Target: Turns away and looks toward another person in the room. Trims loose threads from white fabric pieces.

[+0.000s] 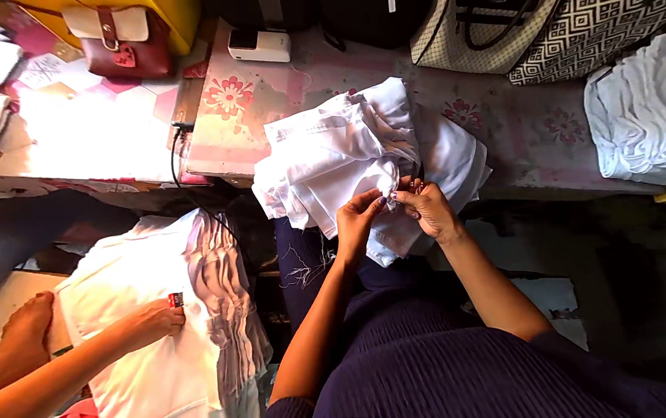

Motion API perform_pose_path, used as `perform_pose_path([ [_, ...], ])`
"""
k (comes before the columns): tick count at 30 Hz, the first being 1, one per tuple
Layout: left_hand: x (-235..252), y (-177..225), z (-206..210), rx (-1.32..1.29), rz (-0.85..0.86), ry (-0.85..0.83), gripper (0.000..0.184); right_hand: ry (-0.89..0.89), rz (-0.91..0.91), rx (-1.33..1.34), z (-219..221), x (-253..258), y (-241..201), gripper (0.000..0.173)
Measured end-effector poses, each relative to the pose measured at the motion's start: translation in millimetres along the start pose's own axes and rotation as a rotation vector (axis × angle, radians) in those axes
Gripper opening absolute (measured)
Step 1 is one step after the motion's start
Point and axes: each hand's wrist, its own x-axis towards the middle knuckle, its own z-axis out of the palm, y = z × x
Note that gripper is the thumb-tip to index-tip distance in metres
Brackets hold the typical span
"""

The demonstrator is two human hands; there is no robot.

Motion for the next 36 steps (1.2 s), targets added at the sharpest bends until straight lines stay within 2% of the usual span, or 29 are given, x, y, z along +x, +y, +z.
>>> perform_pose_path([
  [4, 7.6, -4.8, 1.0, -0.001, -0.023, -0.004, 0.006, 0.001, 0.0, -0.008, 3.8, -0.4, 1.8, 0.019],
  [13, -1.3, -5.4, -11.0, -0.026, -0.06, -0.081, 0.013, 0.025, 0.008, -0.063, 1.0, 0.4, 5.3, 0.022],
  [15, -8.8, 2.2, -15.4, 0.014, -0.033, -0.206, 0.012, 0.034, 0.004, -0.068, 2.3, 0.7, 4.4, 0.022],
  [18, -20.3, 8.9, -36.6, 0.144, 0.013, -0.591, 0.016, 0.033, -0.006, -0.069, 1.0, 0.6, 2.9, 0.021],
  [20, -24.5, 9.9, -44.3, 0.282, -0.019, -0.682, 0.016, 0.025, 0.0, -0.075, 0.0, 0.7, 2.6, 0.02],
  [24, -27.0, 26.5, -39.2, 0.827, -0.022, -0.608, 0.028, 0.026, 0.009, -0.08, 2.3, 0.3, 2.5, 0.02],
  [26, -26.8, 32.7, -26.6, 0.795, 0.004, -0.439, 0.034, 0.031, -0.002, -0.081, 2.5, -0.8, 1.0, 0.021],
  [28, -18.1, 25.6, -12.6, 0.609, 0.034, -0.227, 0.037, 0.027, -0.003, -0.09, 2.8, -1.3, 0.5, 0.021],
  [30, -5.0, 4.7, -7.5, 0.475, 0.054, -0.142, 0.021, 0.026, 0.007, -0.085, 3.0, -2.2, 1.8, 0.021],
  [31, -1.7, -4.2, -9.2, 0.457, 0.043, -0.158, 0.013, 0.027, 0.006, -0.079, 2.5, -2.2, 2.1, 0.02],
  [33, -3.1, -7.2, -19.1, 0.582, -0.01, -0.263, 0.013, 0.036, -0.001, -0.073, 0.5, -1.0, -1.2, 0.018],
  [36, -12.8, 11.8, -31.0, 1.039, -0.163, -0.484, 0.022, 0.02, -0.002, -0.072, -2.1, -1.8, -1.5, 0.016],
])
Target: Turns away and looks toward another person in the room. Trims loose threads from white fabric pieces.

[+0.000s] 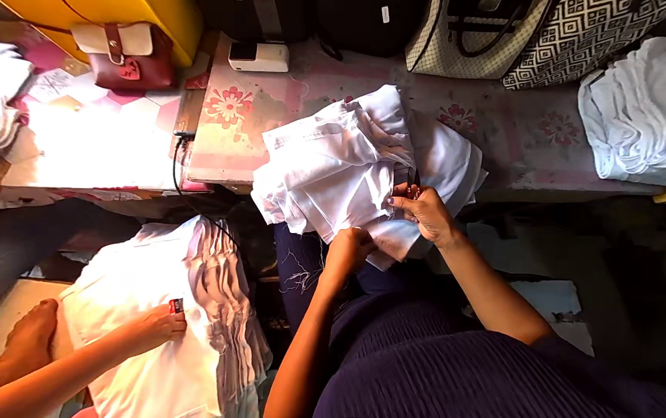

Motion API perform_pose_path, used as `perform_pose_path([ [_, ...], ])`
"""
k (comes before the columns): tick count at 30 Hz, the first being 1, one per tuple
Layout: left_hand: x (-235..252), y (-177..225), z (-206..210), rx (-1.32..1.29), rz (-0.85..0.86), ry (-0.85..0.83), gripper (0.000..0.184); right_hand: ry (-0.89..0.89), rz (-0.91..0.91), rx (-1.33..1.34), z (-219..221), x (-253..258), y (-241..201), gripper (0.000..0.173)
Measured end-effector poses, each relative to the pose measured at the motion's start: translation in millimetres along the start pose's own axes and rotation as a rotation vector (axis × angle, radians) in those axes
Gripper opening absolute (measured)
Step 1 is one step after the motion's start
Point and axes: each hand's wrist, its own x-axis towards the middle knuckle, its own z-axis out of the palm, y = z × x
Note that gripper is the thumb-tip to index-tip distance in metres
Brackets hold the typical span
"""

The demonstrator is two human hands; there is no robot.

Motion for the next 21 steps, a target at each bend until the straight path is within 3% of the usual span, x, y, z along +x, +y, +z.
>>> perform_pose_path([
  [2, -14.5, 16.0, -6.3, 0.107, -0.008, 0.014, 0.025, -0.03, 0.001, 0.012, 1.8, 0.3, 1.8, 0.015],
  [6, -20.4, 40.3, 7.3, 0.023, 0.356, 0.667, 0.016, -0.018, -0.007, 0.032, 7.9, -0.2, -0.3, 0.014],
  [8, -3.8, 44.6, 16.6, -0.014, 0.469, 0.837, 0.011, -0.006, -0.011, 0.015, 6.6, -2.7, -2.1, 0.013],
  [14, 27.7, 36.6, 36.0, -0.148, 0.415, 0.865, 0.011, 0.084, -0.116, -0.092, 8.6, -5.4, 4.1, 0.012],
  [21, 20.1, 25.7, 18.8, -0.811, 0.169, 0.607, 0.006, 0.095, -0.227, -0.156, 7.3, -4.6, 14.5, 0.014],
])
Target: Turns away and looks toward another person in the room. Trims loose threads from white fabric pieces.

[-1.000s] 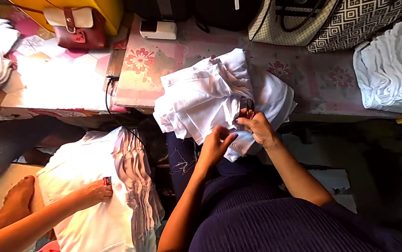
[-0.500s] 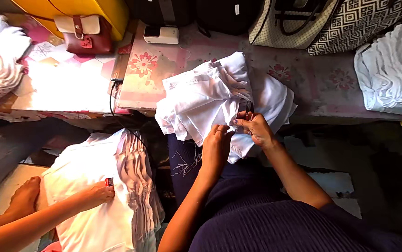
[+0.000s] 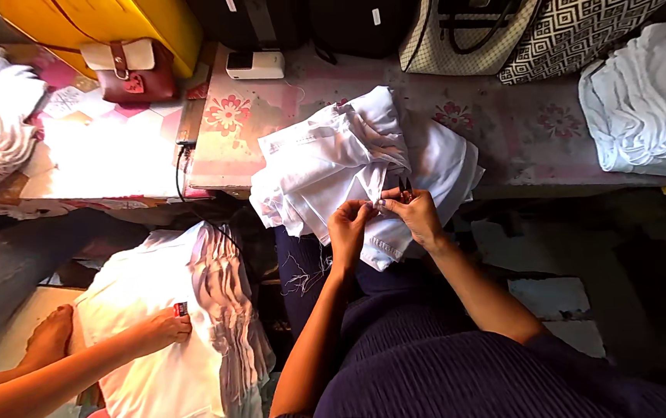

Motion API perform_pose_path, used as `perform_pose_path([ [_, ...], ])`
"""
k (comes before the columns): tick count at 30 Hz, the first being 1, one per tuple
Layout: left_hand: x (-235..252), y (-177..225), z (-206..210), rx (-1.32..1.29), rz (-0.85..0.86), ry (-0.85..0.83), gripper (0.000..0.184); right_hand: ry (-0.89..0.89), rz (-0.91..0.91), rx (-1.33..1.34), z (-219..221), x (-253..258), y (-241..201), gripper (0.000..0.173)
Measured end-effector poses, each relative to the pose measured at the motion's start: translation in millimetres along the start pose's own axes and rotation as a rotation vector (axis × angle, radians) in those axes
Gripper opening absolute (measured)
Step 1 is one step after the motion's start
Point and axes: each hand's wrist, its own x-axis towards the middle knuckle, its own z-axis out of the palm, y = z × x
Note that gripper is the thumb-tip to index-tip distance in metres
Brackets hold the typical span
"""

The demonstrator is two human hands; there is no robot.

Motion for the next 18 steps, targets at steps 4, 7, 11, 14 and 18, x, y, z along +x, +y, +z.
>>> perform_pose_path([
  [4, -6.0, -1.7, 2.2, 0.065, 0.04, 0.014, 0.011, 0.013, 0.001, -0.009, 0.7, -2.0, -0.3, 0.014],
  [7, -4.9, -7.2, 9.4, 0.25, 0.237, 0.015, 0.015, 0.018, -0.029, -0.071, 3.4, -4.3, 0.6, 0.014],
  [11, -3.9, -6.4, -1.8, 0.264, 0.236, -0.063, 0.008, 0.016, -0.063, -0.119, -0.5, -4.2, 1.9, 0.014],
  [14, -15.4, 1.9, -18.2, 0.32, 0.005, -0.313, 0.012, -0.02, -0.047, -0.074, -5.9, -3.3, 1.7, 0.015],
  [18, -21.4, -15.3, -17.8, 0.566, 0.184, -0.102, 0.016, -0.058, 0.057, 0.051, -3.7, -3.1, -4.9, 0.014],
])
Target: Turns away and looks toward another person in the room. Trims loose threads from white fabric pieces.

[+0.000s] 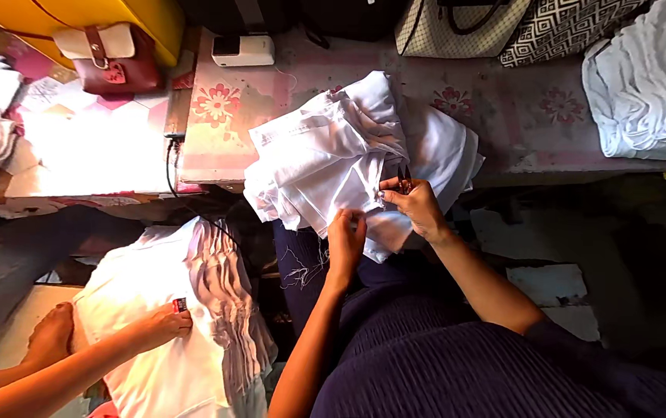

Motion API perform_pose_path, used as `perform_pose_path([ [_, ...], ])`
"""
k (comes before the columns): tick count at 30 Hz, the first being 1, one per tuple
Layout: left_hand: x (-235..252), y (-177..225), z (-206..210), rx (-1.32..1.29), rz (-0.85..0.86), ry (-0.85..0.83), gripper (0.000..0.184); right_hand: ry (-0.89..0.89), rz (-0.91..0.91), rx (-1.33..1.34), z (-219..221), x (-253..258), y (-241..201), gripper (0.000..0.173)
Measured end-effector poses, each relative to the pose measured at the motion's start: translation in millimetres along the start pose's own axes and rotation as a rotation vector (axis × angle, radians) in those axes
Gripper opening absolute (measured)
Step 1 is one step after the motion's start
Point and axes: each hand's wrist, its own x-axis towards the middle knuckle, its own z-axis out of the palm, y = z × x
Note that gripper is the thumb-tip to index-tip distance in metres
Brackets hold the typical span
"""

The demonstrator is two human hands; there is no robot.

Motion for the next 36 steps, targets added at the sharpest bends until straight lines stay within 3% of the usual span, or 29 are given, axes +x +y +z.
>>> perform_pose_path([
  [2, 10.5, -11.1, 12.3, 0.2, 0.233, 0.273, 0.035, -0.005, 0.019, 0.037, 1.8, -0.4, -2.9, 0.017],
  [4, 27.6, -20.3, 16.9, 0.376, 0.376, 0.332, 0.046, -0.014, -0.018, -0.009, 0.1, -0.9, -2.5, 0.023],
  [7, 52.0, -29.7, 12.3, 0.399, 0.516, 0.409, 0.02, 0.012, -0.285, -0.338, 0.9, -2.4, 0.0, 0.046],
  [10, 58.9, -12.4, 0.5, 0.369, 0.574, 0.389, 0.017, 0.099, -0.545, -0.688, 17.8, -7.5, 6.0, 0.069],
  [13, 57.9, -13.1, -5.8, 0.429, 0.501, 0.163, 0.029, 0.208, -0.669, -0.826, 35.4, 0.8, 28.8, 0.057],
  [16, 54.3, -36.7, -14.9, 0.406, 0.478, 0.106, 0.044, 0.298, -0.723, -0.81, 31.1, 8.7, 44.1, 0.043],
  [19, 45.0, -46.3, -11.4, 0.476, 0.547, 0.171, 0.047, 0.346, -0.851, -0.732, 22.3, 9.6, 48.3, 0.029],
  [22, 49.5, -34.2, -0.1, 0.519, 0.692, 0.381, 0.021, 0.37, -0.934, -0.644, 24.8, 12.3, 36.5, 0.021],
  [26, 62.0, -6.0, -6.6, 0.471, 0.728, 0.507, 0.02, 0.401, -0.944, -0.638, 28.2, 28.3, 27.1, 0.027],
  [28, 66.7, -9.6, -16.8, 0.461, 0.696, 0.499, 0.022, 0.387, -0.92, -0.662, 28.9, 32.9, 32.6, 0.031],
  [32, 72.3, -46.4, -38.5, 0.328, 0.445, 0.503, 0.013, 0.252, -0.871, -0.71, 30.5, 17.1, 46.6, 0.035],
  [34, 61.9, -43.6, -35.0, 0.251, 0.372, 0.517, 0.013, 0.219, -0.823, -0.684, 30.5, 12.0, 50.6, 0.031],
  [36, 43.8, -25.6, -33.0, 0.23, 0.348, 0.52, 0.025, 0.208, -0.774, -0.629, 27.0, 10.0, 47.6, 0.025],
])
